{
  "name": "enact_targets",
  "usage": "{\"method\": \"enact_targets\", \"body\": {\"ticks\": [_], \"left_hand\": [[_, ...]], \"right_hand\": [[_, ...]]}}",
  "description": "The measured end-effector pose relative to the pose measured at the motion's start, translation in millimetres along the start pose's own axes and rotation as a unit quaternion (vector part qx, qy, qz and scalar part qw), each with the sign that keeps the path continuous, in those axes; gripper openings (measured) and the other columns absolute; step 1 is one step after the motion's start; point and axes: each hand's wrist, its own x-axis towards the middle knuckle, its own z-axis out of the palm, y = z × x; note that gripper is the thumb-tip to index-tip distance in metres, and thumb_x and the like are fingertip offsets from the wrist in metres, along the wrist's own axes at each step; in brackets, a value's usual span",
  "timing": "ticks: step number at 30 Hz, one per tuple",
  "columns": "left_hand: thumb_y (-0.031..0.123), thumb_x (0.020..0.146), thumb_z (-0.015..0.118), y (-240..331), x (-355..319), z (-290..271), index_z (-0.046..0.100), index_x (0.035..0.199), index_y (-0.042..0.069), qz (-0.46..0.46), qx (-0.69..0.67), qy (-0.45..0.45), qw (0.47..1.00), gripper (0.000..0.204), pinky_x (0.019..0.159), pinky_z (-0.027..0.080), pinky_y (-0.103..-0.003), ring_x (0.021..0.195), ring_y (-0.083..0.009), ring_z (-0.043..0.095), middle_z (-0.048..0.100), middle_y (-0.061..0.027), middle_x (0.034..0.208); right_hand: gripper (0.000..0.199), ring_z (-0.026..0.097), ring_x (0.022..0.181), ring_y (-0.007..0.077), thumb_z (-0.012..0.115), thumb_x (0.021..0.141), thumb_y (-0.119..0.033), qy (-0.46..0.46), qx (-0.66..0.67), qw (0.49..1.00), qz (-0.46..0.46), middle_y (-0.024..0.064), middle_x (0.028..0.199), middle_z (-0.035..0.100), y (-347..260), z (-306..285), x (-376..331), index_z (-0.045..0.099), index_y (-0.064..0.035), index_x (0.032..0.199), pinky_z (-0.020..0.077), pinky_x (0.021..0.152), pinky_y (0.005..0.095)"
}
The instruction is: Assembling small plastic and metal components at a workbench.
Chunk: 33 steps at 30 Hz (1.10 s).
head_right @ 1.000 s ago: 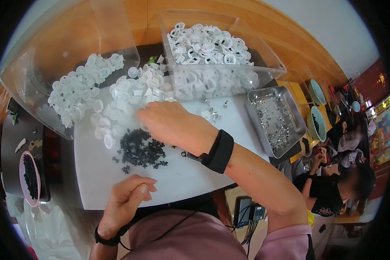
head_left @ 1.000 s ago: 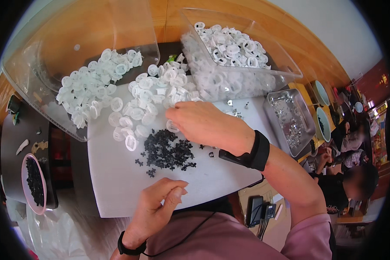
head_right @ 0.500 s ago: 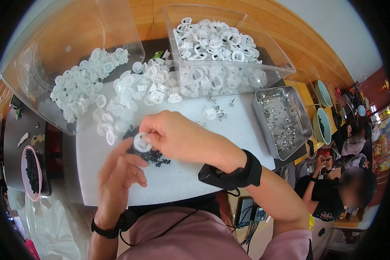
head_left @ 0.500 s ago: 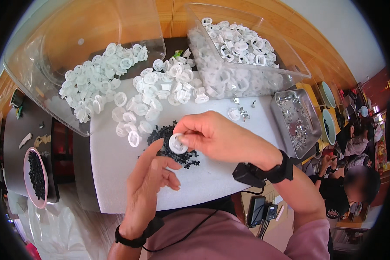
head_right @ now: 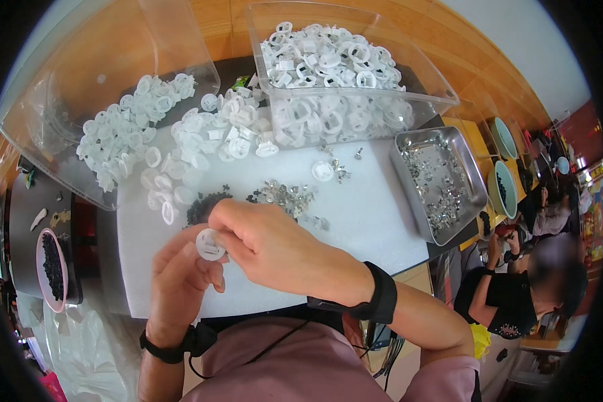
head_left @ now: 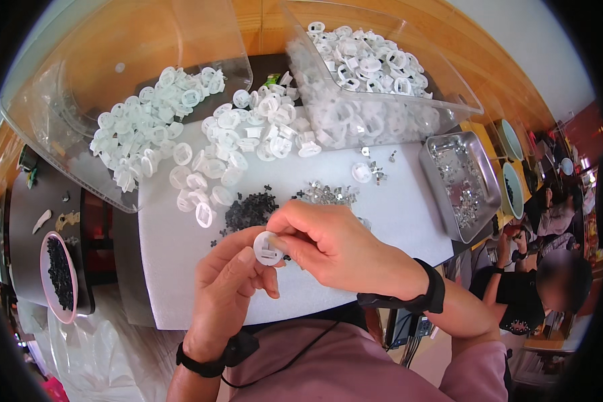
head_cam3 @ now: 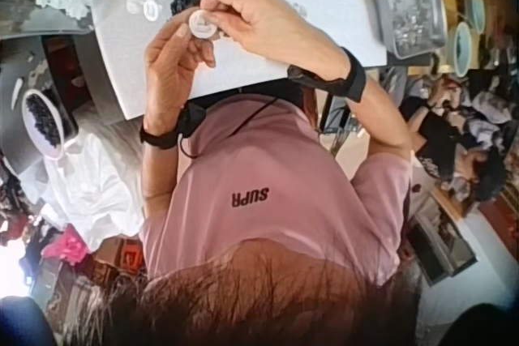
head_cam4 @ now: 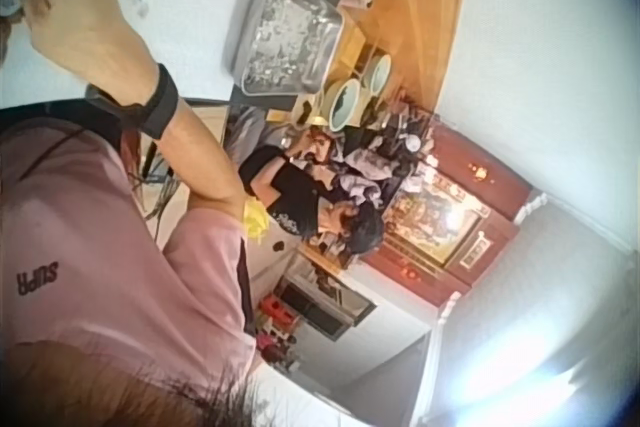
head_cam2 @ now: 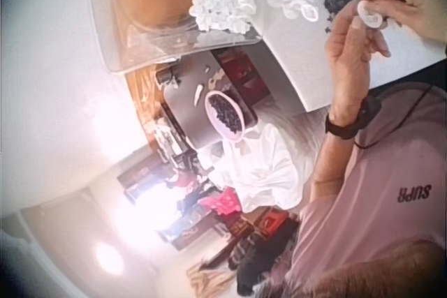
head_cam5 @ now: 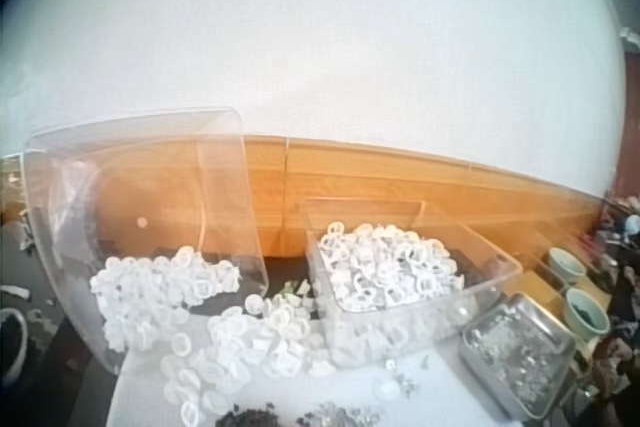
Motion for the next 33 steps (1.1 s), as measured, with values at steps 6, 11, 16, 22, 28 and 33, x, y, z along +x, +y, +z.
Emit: {"method": "enact_targets", "body": {"ticks": [6, 11, 16, 22, 28, 33], "left_hand": [[0.019, 0.100, 0.043, -7, -2, 2, 0.052, 0.124, -0.006, 0.030, -0.060, -0.007, 0.998, 0.036, 0.061, 0.048, -0.027, 0.070, -0.0156, 0.060, 0.063, -0.0115, 0.095], [0.022, 0.102, 0.042, -7, 1, 5, 0.052, 0.123, -0.007, 0.044, -0.053, 0.018, 0.998, 0.038, 0.056, 0.045, -0.026, 0.065, -0.0136, 0.055, 0.062, -0.0103, 0.091], [0.026, 0.102, 0.041, -7, 0, -1, 0.052, 0.122, -0.008, 0.015, -0.058, -0.027, 0.998, 0.041, 0.054, 0.044, -0.025, 0.064, -0.0126, 0.054, 0.062, -0.0105, 0.092], [0.027, 0.101, 0.045, -10, -8, 1, 0.052, 0.125, -0.008, 0.003, -0.046, -0.038, 0.998, 0.043, 0.055, 0.046, -0.026, 0.064, -0.0142, 0.054, 0.064, -0.0124, 0.095], [0.032, 0.095, 0.056, -17, -18, -9, 0.056, 0.116, -0.005, 0.011, -0.028, -0.050, 0.998, 0.042, 0.049, 0.052, -0.029, 0.060, -0.0180, 0.059, 0.064, -0.0145, 0.091], [0.030, 0.095, 0.057, -18, -14, 2, 0.056, 0.115, -0.005, 0.031, -0.045, -0.043, 0.998, 0.041, 0.051, 0.053, -0.029, 0.062, -0.0185, 0.061, 0.064, -0.0150, 0.090]], "right_hand": [[0.014, 0.058, 0.081, 0.0394, 0.054, 0.087, -0.001, 0.008, -0.042, 0.997, -0.059, 0.0176, 0.091, 0.058, 3, 3, -7, 0.053, -0.0016, 0.101, 0.0462, 0.067, 0.0444], [0.027, 0.059, 0.079, 0.0356, 0.058, 0.085, -0.001, 0.022, -0.057, 0.994, -0.092, 0.0152, 0.089, 0.056, -3, 8, -12, 0.051, -0.0029, 0.111, 0.0485, 0.064, 0.0416], [0.030, 0.060, 0.076, 0.0316, 0.062, 0.084, -0.005, -0.009, -0.109, 0.988, -0.113, 0.0130, 0.086, 0.054, 0, 6, -19, 0.050, -0.0002, 0.111, 0.0494, 0.059, 0.0377], [0.039, 0.060, 0.064, 0.0204, 0.069, 0.083, -0.006, 0.031, -0.087, 0.990, -0.104, 0.0088, 0.082, 0.057, 3, 12, -27, 0.052, -0.0016, 0.118, 0.0480, 0.053, 0.0316], [0.025, 0.060, 0.065, 0.0326, 0.062, 0.087, -0.014, 0.008, -0.116, 0.988, -0.101, 0.0124, 0.083, 0.055, -2, 19, -38, 0.047, -0.0029, 0.103, 0.0485, 0.052, 0.0401], [0.026, 0.060, 0.065, 0.0322, 0.061, 0.087, -0.014, -0.004, -0.141, 0.986, -0.094, 0.0129, 0.084, 0.054, -3, 15, -44, 0.047, -0.0023, 0.107, 0.0487, 0.052, 0.0400]]}}
